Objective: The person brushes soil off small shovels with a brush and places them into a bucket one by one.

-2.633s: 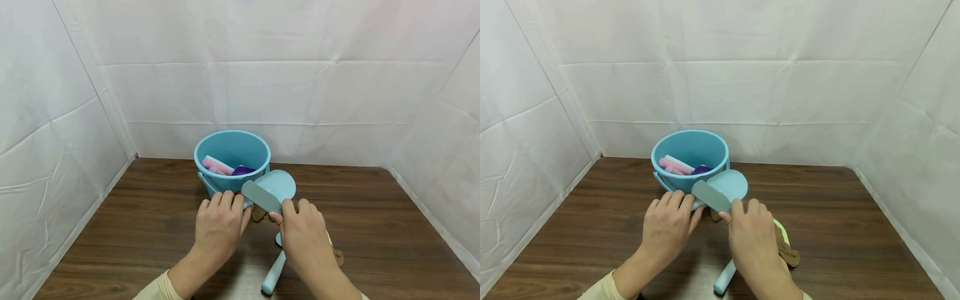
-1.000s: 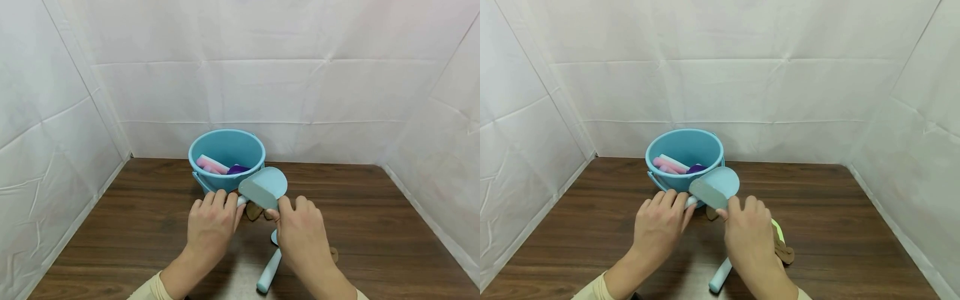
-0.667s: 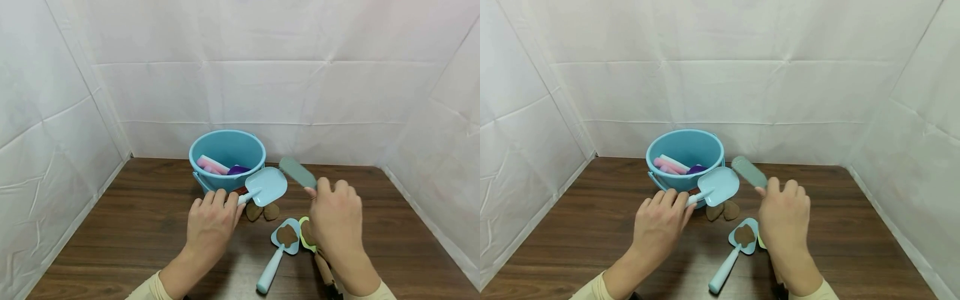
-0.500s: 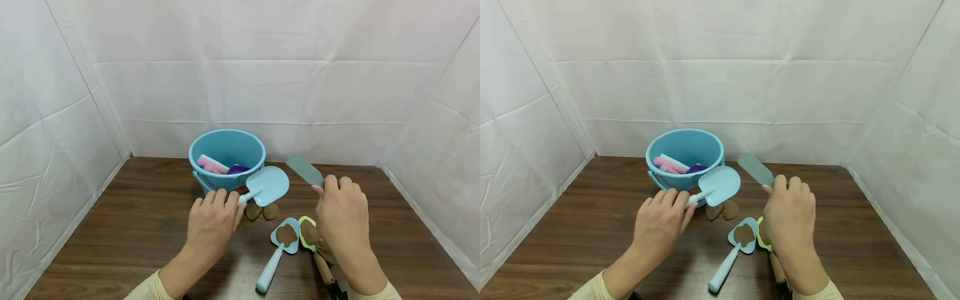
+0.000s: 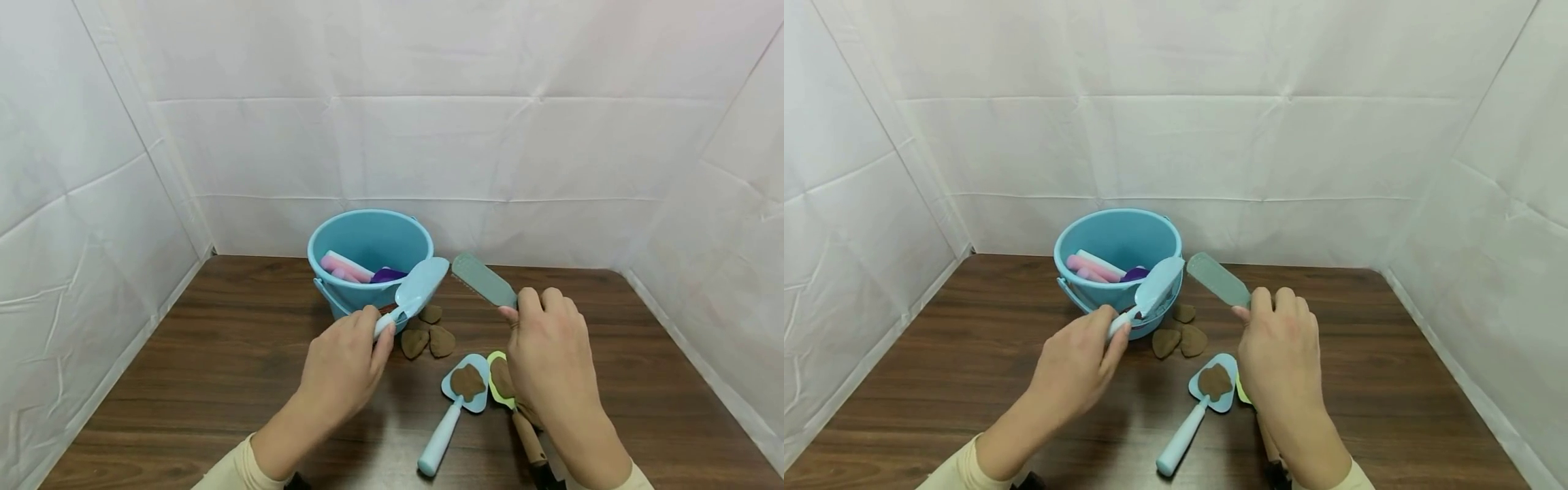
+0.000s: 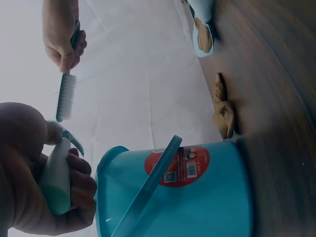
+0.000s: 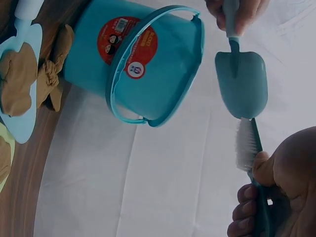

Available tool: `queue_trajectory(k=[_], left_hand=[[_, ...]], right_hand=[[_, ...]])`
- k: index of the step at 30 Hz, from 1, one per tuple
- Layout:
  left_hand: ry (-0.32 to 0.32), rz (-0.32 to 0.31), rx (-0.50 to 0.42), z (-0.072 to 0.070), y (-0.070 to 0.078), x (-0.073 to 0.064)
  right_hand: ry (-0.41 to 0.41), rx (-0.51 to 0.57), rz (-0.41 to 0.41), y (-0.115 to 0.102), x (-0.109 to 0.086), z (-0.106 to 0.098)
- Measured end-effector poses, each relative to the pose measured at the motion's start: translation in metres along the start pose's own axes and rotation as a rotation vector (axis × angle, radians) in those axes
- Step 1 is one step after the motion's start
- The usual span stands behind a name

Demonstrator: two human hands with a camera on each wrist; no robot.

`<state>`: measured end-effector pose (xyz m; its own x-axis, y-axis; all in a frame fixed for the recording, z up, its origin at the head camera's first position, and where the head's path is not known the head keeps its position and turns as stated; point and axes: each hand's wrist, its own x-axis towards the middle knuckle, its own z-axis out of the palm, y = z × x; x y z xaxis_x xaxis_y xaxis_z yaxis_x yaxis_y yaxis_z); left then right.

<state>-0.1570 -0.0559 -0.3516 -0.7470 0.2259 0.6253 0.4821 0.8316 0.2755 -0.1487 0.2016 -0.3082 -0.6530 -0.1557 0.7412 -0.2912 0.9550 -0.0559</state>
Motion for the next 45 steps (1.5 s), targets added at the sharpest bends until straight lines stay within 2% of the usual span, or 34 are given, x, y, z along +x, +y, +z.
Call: queue_trajectory(k=[4,6,8,13,15,19,23,26,31,35,41,45], left_hand=[[-0.161,-0.109,-0.192,-0.003,0.003,0.001],[-0.255,-0.162,-0.329,-0.005,0.004,0.001],[-0.344,-0.221,-0.503,-0.006,0.006,0.002],[-0.564,-0.403,-1.033,-0.007,0.01,0.004],[-0.645,-0.49,-1.193,-0.007,0.011,0.004],[-0.769,-0.636,-1.414,-0.007,0.011,0.003],[-0.867,-0.705,-1.605,-0.007,0.009,0.002],[-0.919,-0.703,-1.698,-0.007,0.008,0.001],[-0.946,-0.685,-1.757,-0.007,0.006,0.001],[-0.96,-0.678,-1.756,-0.007,0.006,0.0],[-0.986,-0.659,-1.71,-0.006,0.008,-0.001],[-1.004,-0.639,-1.688,-0.006,0.009,-0.001]], right_hand=[[-0.004,0.024,-0.004,-0.005,-0.001,-0.002],[-0.008,0.034,-0.004,-0.007,-0.001,-0.004],[-0.014,0.038,-0.009,-0.01,-0.002,-0.005],[-0.039,0.053,-0.023,-0.02,-0.004,-0.008],[-0.043,0.065,-0.036,-0.025,-0.005,-0.008],[-0.01,0.089,-0.097,-0.036,-0.009,-0.005],[0.023,0.11,-0.16,-0.049,-0.015,0.002],[0.025,0.107,-0.181,-0.056,-0.02,0.007],[0.032,0.07,-0.18,-0.061,-0.023,0.012],[0.044,0.062,-0.157,-0.057,-0.019,0.013],[-0.04,0.042,-0.047,-0.037,-0.012,0.012],[-0.045,0.025,0.013,-0.02,-0.005,0.011]])
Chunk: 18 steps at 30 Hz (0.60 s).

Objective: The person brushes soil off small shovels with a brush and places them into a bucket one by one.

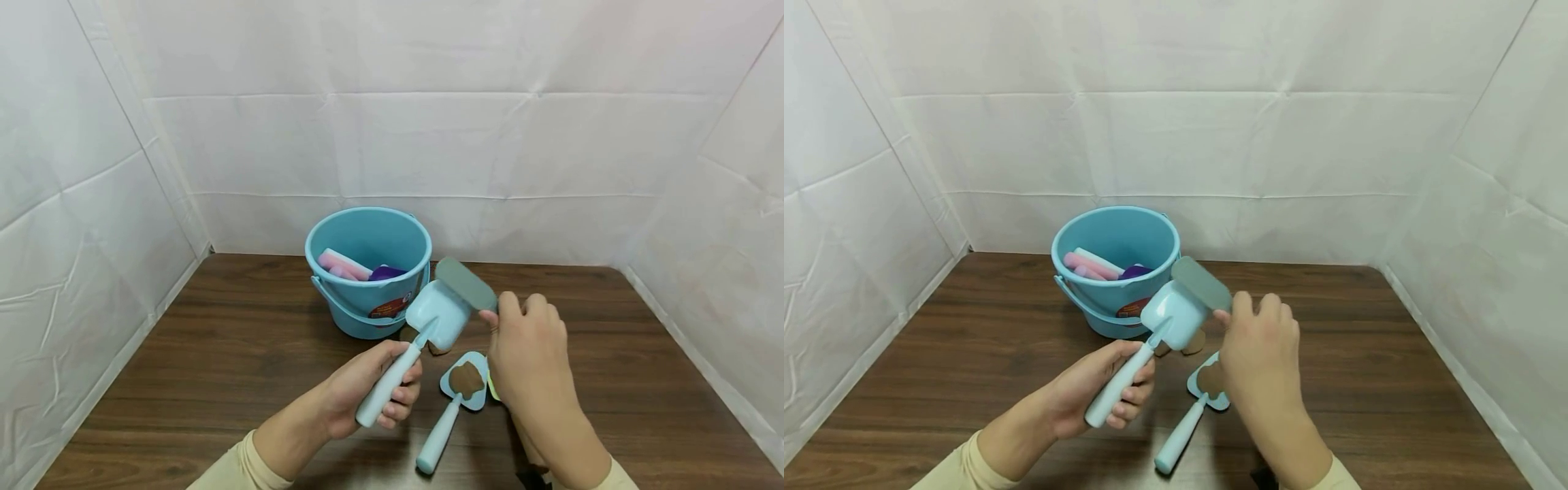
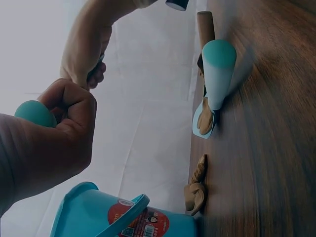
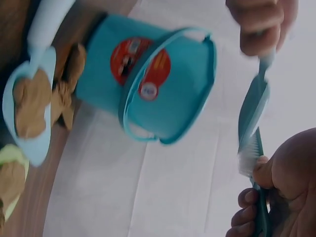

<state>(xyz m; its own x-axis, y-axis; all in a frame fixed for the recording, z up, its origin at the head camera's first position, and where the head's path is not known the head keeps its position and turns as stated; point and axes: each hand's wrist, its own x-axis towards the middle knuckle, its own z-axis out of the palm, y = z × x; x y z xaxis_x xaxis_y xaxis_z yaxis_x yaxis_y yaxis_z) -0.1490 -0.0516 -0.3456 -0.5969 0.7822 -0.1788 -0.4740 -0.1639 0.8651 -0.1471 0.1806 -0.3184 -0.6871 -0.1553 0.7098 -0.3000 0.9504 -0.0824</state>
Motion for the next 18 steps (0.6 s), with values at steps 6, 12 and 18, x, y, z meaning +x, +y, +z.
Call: queue_trajectory(k=[6,12,18], left_hand=[[0.027,0.011,-0.006,0.002,0.0,0.0],[0.06,0.013,-0.056,0.003,0.0,-0.001],[0.081,0.035,-0.047,0.006,-0.002,-0.002]], right_hand=[[-0.024,0.028,0.033,0.002,0.002,-0.009],[-0.014,0.087,-0.106,-0.027,-0.012,-0.015],[-0.015,0.049,-0.188,-0.042,-0.024,-0.008]])
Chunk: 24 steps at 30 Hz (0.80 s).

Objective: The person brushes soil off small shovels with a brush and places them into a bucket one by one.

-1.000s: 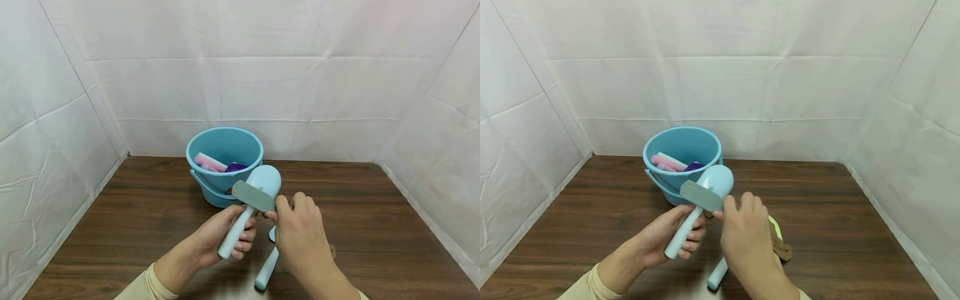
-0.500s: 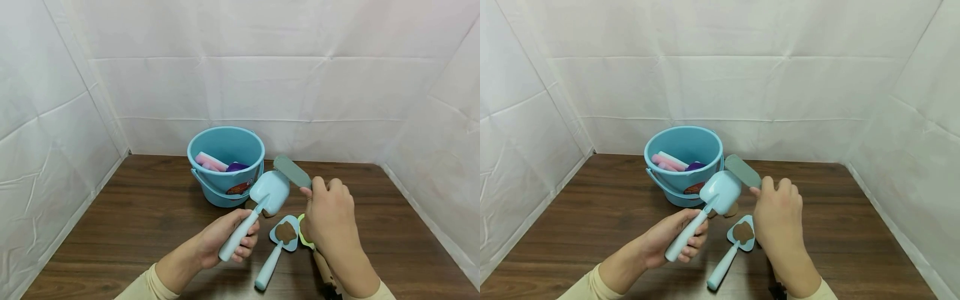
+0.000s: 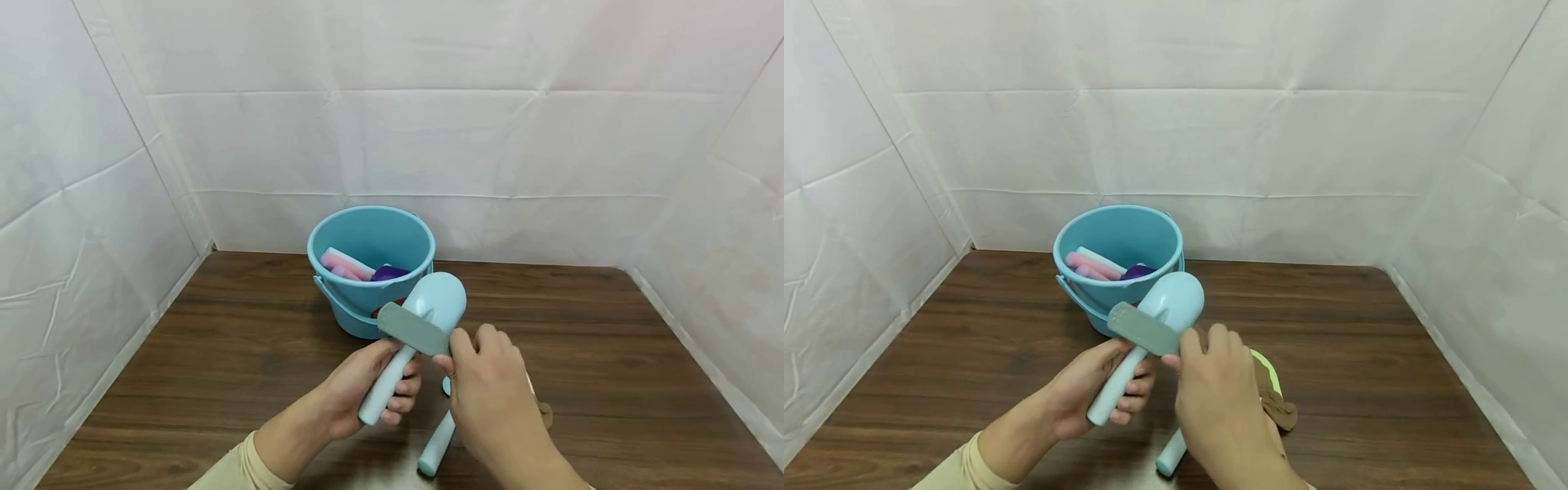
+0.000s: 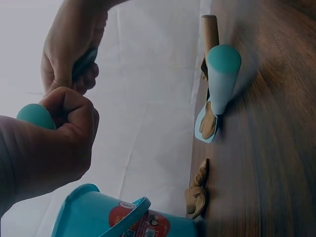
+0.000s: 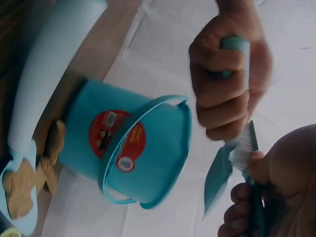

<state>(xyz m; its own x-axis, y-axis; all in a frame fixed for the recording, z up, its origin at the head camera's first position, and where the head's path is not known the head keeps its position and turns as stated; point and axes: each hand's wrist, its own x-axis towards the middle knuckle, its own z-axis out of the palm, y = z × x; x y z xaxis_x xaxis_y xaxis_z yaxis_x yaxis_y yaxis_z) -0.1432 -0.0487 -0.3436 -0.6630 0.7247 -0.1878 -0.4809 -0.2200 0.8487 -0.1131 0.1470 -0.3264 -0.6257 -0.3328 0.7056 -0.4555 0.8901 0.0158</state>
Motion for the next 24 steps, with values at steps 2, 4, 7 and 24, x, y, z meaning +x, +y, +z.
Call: queue_trajectory(k=[2,4,7,24], left_hand=[[0.009,-0.002,0.013,0.002,-0.001,-0.001],[0.011,-0.01,0.031,0.003,-0.001,-0.001],[0.003,-0.017,0.052,0.004,-0.002,-0.003],[0.017,0.023,0.0,-0.003,0.0,-0.007]], right_hand=[[0.025,-0.017,0.01,0.002,0.0,0.002],[0.055,-0.028,0.032,0.006,0.0,0.002],[0.059,-0.039,0.089,0.016,0.002,0.001],[-0.052,-0.004,0.057,-0.005,0.001,-0.006]])
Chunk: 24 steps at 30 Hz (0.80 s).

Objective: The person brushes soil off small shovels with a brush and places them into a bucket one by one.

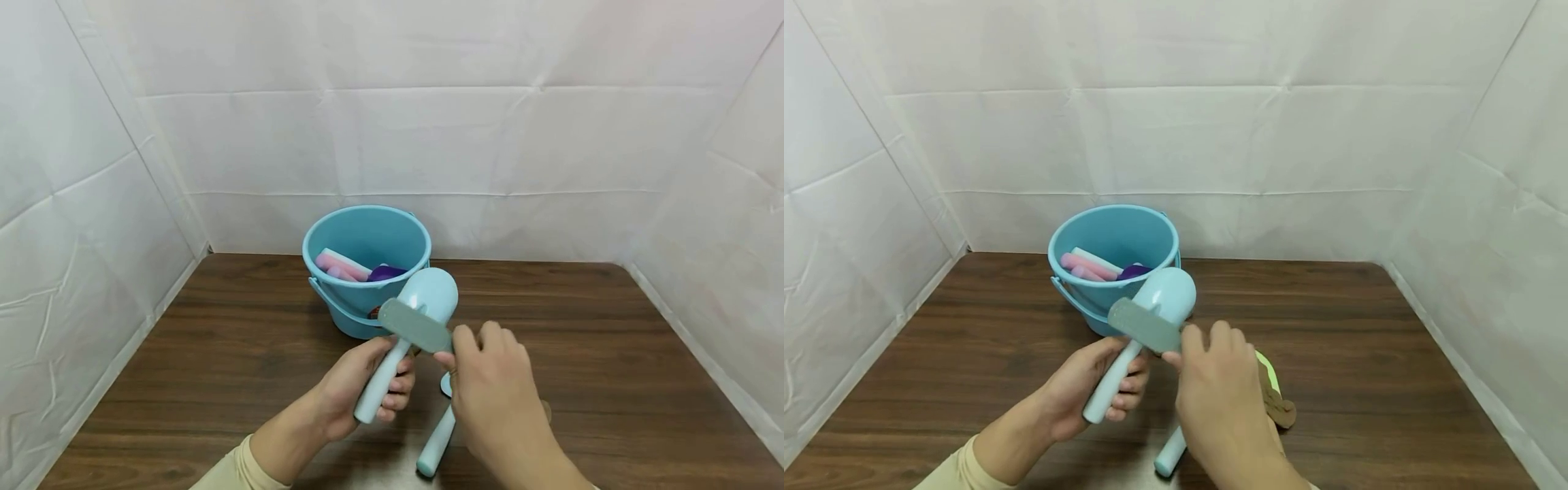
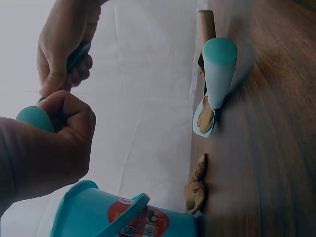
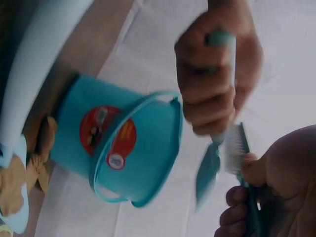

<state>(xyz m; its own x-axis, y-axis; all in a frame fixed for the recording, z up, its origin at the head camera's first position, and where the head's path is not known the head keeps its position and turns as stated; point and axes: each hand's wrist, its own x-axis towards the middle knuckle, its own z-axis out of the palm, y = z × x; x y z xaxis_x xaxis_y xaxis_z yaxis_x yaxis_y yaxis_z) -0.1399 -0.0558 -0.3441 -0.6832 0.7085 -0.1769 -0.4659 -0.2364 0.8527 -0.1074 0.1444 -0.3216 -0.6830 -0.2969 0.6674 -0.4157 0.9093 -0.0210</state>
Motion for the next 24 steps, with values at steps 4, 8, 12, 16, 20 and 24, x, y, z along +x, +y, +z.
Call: queue_trajectory(k=[4,8,12,16,20,24], left_hand=[[0.039,0.012,0.041,0.004,-0.001,0.0],[0.075,-0.003,0.085,0.008,-0.003,0.0],[0.092,0.003,0.119,0.009,-0.002,0.0],[0.082,0.009,0.126,0.009,-0.001,-0.001],[0.067,-0.001,0.095,0.007,0.0,-0.002],[0.063,-0.009,0.075,0.005,0.001,-0.001]], right_hand=[[0.037,-0.018,0.006,0.001,0.001,0.003],[0.039,-0.006,0.098,0.02,0.007,0.004],[0.009,-0.014,0.192,0.041,0.013,0.001],[0.021,-0.012,0.197,0.045,0.015,-0.003],[0.01,0.021,0.123,0.025,0.011,-0.005],[0.011,0.005,0.013,0.001,0.003,-0.001]])
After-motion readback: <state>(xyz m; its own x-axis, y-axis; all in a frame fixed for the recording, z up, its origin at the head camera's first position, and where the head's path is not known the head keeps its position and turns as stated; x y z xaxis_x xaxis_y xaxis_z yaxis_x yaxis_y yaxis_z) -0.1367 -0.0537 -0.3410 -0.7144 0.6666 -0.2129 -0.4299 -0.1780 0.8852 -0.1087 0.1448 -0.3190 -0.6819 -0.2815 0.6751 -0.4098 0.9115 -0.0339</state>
